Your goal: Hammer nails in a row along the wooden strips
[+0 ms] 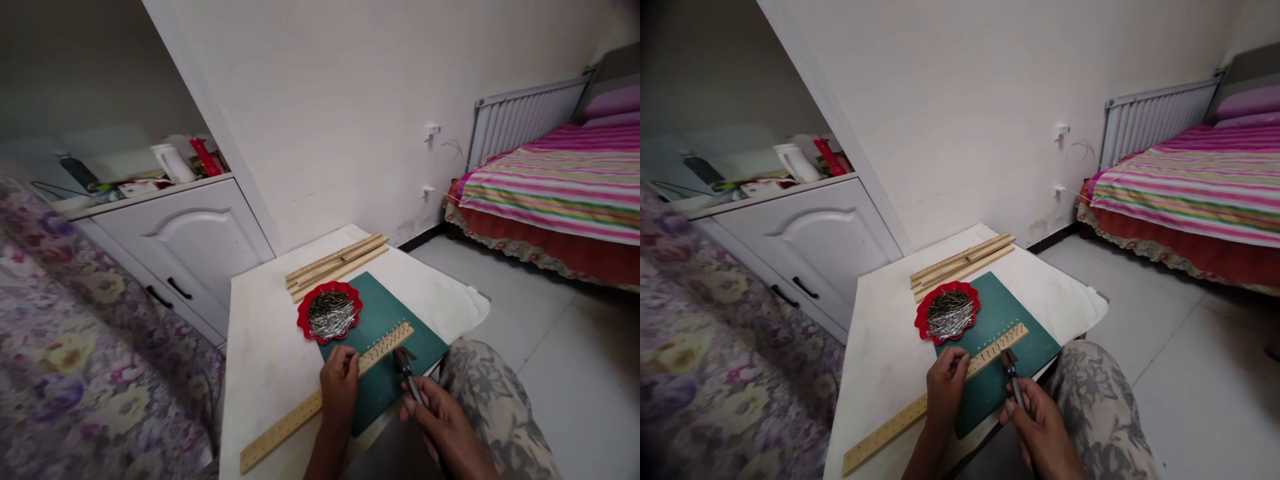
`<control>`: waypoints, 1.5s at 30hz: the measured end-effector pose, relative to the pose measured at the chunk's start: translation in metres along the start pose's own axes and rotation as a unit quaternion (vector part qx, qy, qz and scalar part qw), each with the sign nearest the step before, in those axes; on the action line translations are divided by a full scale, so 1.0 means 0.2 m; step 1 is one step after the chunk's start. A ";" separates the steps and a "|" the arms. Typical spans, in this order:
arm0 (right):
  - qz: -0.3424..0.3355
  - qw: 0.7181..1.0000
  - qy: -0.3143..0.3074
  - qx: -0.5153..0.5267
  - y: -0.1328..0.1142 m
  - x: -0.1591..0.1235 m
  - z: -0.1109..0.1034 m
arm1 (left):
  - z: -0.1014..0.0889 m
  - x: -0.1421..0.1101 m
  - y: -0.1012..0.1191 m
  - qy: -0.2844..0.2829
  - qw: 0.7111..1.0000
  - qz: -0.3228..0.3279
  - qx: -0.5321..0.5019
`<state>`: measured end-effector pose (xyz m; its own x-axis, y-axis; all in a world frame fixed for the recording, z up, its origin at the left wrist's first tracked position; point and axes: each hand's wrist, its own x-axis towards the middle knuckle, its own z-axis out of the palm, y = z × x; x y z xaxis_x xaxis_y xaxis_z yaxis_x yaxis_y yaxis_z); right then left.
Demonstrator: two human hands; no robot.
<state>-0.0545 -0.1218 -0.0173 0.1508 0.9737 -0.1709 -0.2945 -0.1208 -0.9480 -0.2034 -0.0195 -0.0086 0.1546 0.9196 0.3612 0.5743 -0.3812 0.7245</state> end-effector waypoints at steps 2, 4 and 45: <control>-0.001 1.000 -0.001 -0.002 0.00 0.00 0.00 | 0.00 0.00 0.00 -0.009 1.000 0.005 0.008; 0.002 1.000 0.000 -0.004 0.00 0.00 -0.01 | 0.00 0.00 -0.01 -0.018 1.000 0.007 0.017; -0.038 0.990 -0.111 -0.075 -0.22 0.09 0.18 | 0.06 -0.01 -0.02 -0.032 0.999 -0.036 0.018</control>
<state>-0.0731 -0.0920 0.0319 -0.0498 0.9975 -0.0499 -0.1449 -0.0567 -0.9878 -0.1956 -0.0184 -0.0186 0.1612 0.9493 0.2698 0.6140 -0.3105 0.7257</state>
